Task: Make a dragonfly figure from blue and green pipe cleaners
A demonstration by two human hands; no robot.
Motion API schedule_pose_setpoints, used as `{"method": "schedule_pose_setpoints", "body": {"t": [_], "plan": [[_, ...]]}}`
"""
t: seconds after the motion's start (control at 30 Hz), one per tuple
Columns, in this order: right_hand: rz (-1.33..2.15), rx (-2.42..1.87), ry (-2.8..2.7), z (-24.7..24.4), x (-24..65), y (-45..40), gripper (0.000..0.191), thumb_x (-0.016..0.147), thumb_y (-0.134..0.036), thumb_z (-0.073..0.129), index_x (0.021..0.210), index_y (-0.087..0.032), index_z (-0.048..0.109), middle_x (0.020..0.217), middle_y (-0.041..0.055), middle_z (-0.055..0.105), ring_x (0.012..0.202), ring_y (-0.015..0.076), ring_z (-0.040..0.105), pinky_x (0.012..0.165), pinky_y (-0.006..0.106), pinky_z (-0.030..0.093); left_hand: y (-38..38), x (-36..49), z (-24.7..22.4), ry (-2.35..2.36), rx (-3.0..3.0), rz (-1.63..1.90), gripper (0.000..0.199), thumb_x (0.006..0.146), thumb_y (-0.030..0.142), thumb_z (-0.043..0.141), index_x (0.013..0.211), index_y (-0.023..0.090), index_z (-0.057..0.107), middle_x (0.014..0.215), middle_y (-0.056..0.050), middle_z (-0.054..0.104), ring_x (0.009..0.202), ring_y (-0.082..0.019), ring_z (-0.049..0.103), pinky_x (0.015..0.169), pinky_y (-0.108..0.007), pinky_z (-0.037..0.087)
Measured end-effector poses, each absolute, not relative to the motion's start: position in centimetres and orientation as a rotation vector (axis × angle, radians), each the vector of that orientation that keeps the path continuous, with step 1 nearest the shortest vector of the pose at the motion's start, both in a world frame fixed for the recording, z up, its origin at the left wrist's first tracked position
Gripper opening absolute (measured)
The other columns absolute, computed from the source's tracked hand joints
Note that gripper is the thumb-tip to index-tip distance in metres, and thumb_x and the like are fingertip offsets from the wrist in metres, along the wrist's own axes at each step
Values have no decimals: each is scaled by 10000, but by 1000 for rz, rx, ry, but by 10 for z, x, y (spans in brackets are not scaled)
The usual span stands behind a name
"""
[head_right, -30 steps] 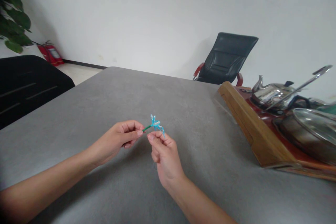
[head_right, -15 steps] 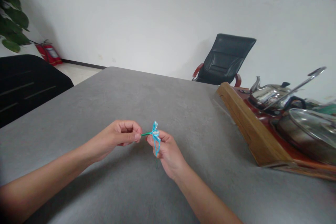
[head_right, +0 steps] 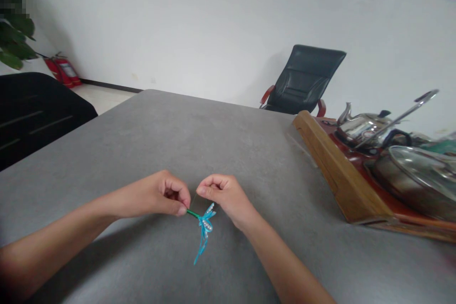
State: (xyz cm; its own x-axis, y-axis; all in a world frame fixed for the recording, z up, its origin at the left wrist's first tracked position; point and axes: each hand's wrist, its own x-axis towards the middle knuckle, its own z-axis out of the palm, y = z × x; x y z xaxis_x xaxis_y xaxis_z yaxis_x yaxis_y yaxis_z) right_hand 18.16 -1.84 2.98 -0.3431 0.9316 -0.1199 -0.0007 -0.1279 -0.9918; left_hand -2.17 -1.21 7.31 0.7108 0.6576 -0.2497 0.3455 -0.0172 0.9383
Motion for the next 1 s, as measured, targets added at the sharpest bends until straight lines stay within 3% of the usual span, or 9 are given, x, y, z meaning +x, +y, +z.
{"method": "schedule_pose_setpoints", "body": {"t": [0.27, 0.4, 0.6, 1.0], "plan": [[1116, -1167, -1763, 55, 180, -27, 142, 785, -279, 645, 669, -203, 675, 499, -65, 316, 482, 96, 303, 480, 239, 218, -15, -22, 71, 951, 1814, 314, 126, 732, 219, 568, 710, 165, 680, 554, 42, 515, 509, -83, 409, 468, -169, 285], [754, -1163, -1965, 67, 176, -39, 133, 805, -198, 615, 692, -232, 675, 550, -41, 440, 525, 110, 405, 534, 254, 271, -14, -23, 68, 1001, 1865, 347, 155, 738, 208, 537, 712, 159, 682, 556, 35, 533, 496, -86, 413, 464, -178, 274], [512, -1210, -2106, 71, 171, -57, 150, 864, -195, 529, 802, -242, 658, 672, 6, 587, 583, 142, 497, 576, 282, 290, -10, -22, 71, 1134, 1882, 482, 147, 749, 220, 541, 708, 156, 666, 596, 23, 576, 562, -110, 486, 524, -194, 338], [73, -1294, -2229, 62, 159, -71, 203, 850, -141, 445, 690, -181, 564, 579, 2, 564, 492, 131, 487, 514, 283, 247, -3, -22, 72, 1185, 1659, 669, 169, 739, 309, 580, 712, 144, 610, 584, 43, 503, 556, -101, 435, 539, -212, 316]]}}
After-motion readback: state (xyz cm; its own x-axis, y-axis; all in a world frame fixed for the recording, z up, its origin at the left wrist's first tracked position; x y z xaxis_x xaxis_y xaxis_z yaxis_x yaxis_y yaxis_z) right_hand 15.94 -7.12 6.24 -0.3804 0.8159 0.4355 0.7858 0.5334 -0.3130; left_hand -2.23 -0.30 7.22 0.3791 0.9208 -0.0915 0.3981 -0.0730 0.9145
